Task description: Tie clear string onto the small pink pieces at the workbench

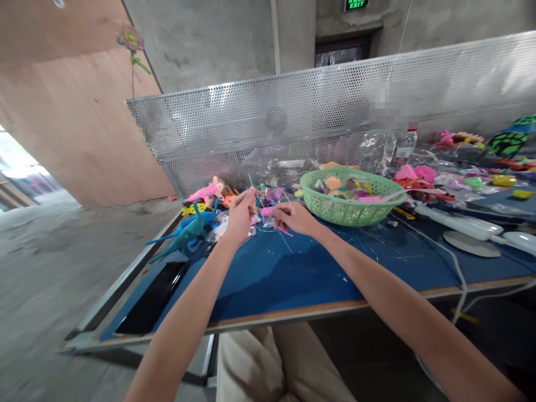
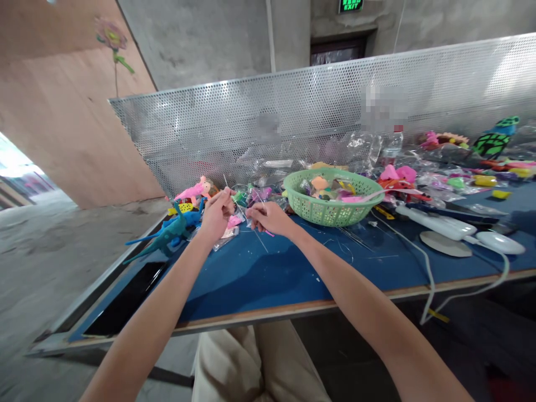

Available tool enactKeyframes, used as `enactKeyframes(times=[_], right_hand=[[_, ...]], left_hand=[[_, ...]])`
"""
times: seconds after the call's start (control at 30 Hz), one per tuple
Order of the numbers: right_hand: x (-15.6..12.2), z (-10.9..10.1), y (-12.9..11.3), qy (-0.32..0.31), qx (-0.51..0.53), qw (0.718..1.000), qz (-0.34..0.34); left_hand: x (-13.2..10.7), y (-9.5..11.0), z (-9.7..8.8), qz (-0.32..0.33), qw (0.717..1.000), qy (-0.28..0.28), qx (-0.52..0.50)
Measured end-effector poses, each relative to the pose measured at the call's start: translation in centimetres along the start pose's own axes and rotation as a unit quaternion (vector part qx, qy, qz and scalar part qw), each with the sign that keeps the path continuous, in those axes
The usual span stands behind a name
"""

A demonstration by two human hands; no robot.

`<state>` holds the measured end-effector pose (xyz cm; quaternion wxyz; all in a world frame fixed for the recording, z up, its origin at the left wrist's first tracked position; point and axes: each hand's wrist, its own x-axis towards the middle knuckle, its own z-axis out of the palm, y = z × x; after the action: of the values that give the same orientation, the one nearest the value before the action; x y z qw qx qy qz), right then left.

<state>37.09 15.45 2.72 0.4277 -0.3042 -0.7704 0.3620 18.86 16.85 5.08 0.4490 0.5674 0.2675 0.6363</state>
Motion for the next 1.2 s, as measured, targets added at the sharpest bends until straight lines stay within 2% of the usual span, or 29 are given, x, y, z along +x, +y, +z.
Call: enactKeyframes(times=[0.13,0.27,0.37,0.47,0.53,0.63,0.77,0.87,1.2], right_hand=[[0.3,-0.8,1.1,0.1,-0.081,0.992,0.0],[0.4,-1.4,1.3,0.182,-0.186,0.965,-0.038],[0.2,-1.5,1.1,0.223,-0.218,0.947,-0.081],[-0.1,-1.5,0.8,0.243,-0.217,0.936,-0.13],[-0.4,-1.4,0.5,0.231,-0.22,0.932,-0.171],[-0.8,-1.0,0.2,0.2,-0.239,0.919,-0.24],[-0.8,-0.3,-0.1,0.177,-0.271,0.898,-0.299],[-0.7,-0.2,0.0,0.173,-0.282,0.891,-0.312],[0.0,-0.6,1.4,0.17,-0.348,0.897,-0.211]], left_hand=[[0.5,1.0,-1.2,0.083,0.99,0.053,0.104],[0.0,1.6,-1.5,0.199,0.935,0.083,0.28],[-0.7,1.1,-1.4,0.308,0.867,0.073,0.384],[-1.1,0.0,-1.7,0.432,0.766,0.004,0.477],[-1.2,-0.7,-2.1,0.468,0.711,-0.015,0.524],[-1.1,-1.2,-2.6,0.481,0.67,-0.022,0.565],[-1.2,-1.4,-2.5,0.487,0.645,-0.05,0.587],[-1.2,-1.5,-2.3,0.481,0.64,-0.064,0.596],[-0.5,-2.6,-3.1,0.428,0.668,-0.103,0.6]])
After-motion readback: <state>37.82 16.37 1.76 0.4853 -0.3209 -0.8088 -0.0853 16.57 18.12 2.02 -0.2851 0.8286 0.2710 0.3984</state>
